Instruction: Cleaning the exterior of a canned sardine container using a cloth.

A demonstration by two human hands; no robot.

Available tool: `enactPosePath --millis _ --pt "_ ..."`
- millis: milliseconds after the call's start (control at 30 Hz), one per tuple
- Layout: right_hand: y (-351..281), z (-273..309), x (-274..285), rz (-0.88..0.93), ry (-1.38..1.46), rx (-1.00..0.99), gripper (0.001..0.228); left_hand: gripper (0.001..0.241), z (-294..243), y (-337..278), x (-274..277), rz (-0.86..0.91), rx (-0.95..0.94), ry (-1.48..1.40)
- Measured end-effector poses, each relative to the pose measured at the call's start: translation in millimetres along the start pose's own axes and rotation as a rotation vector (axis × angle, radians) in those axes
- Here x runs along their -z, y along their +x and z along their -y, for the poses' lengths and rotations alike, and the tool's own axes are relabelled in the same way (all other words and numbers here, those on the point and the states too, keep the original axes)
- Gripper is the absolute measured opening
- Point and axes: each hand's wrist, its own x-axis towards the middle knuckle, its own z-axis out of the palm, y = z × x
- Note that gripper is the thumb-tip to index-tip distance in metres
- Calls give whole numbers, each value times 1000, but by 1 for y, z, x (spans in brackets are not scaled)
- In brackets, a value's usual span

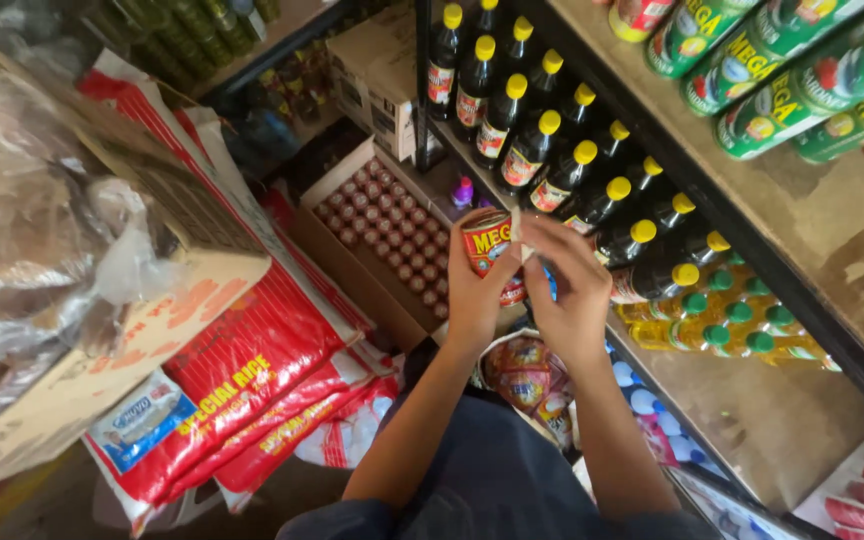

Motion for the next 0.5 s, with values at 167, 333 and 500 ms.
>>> enactPosePath --millis 167,333,500 --pt "-3 -2 12 4 -26 30 16 61 0 7 1 74 -5 -21" --pt "-11 14 25 159 -101 166 18 34 -10 -14 -19 -25 -5 -161" --pt "11 -3 38 35 -84 263 15 23 17 -28 -16 51 58 -186"
